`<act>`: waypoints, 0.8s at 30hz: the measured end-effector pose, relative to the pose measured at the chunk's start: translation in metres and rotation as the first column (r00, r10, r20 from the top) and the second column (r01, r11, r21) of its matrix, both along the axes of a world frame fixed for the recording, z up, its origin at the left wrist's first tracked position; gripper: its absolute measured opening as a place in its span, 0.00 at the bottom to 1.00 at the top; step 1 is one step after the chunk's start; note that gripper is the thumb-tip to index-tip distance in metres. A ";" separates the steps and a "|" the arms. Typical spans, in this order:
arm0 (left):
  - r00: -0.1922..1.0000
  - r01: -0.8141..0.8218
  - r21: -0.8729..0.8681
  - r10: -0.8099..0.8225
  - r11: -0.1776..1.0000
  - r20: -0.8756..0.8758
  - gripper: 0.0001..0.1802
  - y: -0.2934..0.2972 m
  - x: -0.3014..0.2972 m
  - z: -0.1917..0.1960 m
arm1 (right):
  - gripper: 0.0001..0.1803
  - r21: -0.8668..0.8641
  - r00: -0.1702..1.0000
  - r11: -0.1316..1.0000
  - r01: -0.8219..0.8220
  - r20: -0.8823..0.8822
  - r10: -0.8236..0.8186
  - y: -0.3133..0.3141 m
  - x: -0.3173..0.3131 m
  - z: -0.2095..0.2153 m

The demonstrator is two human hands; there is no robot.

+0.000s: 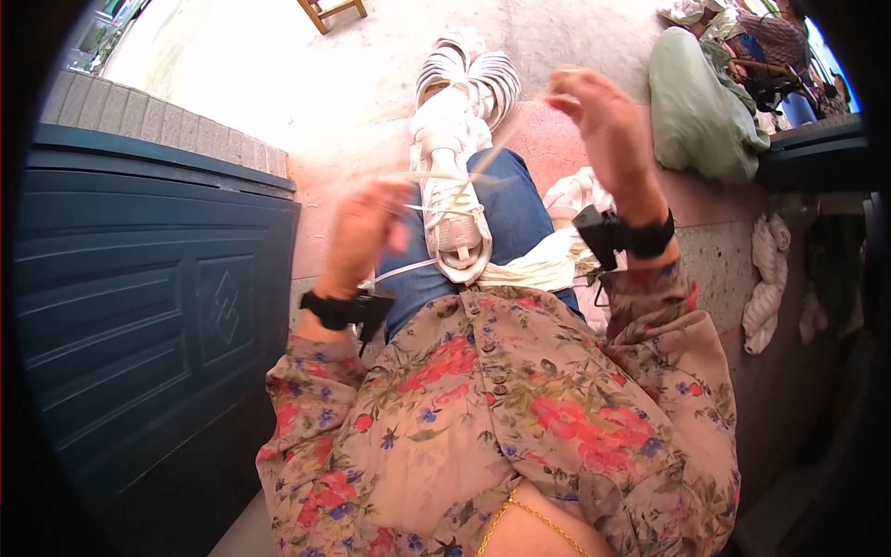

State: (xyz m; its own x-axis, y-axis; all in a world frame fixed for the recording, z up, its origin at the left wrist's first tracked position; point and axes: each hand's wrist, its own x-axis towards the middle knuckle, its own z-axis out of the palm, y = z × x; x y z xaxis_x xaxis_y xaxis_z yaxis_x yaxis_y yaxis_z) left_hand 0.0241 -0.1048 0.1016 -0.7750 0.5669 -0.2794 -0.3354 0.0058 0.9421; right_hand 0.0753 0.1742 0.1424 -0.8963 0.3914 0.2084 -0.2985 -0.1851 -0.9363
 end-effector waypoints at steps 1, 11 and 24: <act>0.986 -0.168 0.034 0.168 0.985 0.025 0.12 -0.017 -0.015 -0.001 | 0.08 -0.334 0.997 0.941 0.048 0.079 -0.023 0.022 -0.002 -0.014; 0.957 -0.289 -0.433 0.272 0.854 -0.102 0.12 -0.067 -0.024 -0.060 | 0.10 0.051 0.826 0.983 -0.177 0.551 0.120 -0.017 0.040 -0.120; 0.990 -0.021 -0.583 -0.065 0.812 -0.126 0.11 -0.007 0.041 -0.086 | 0.05 0.816 0.881 0.418 -0.399 0.468 -0.074 -0.070 0.054 -0.155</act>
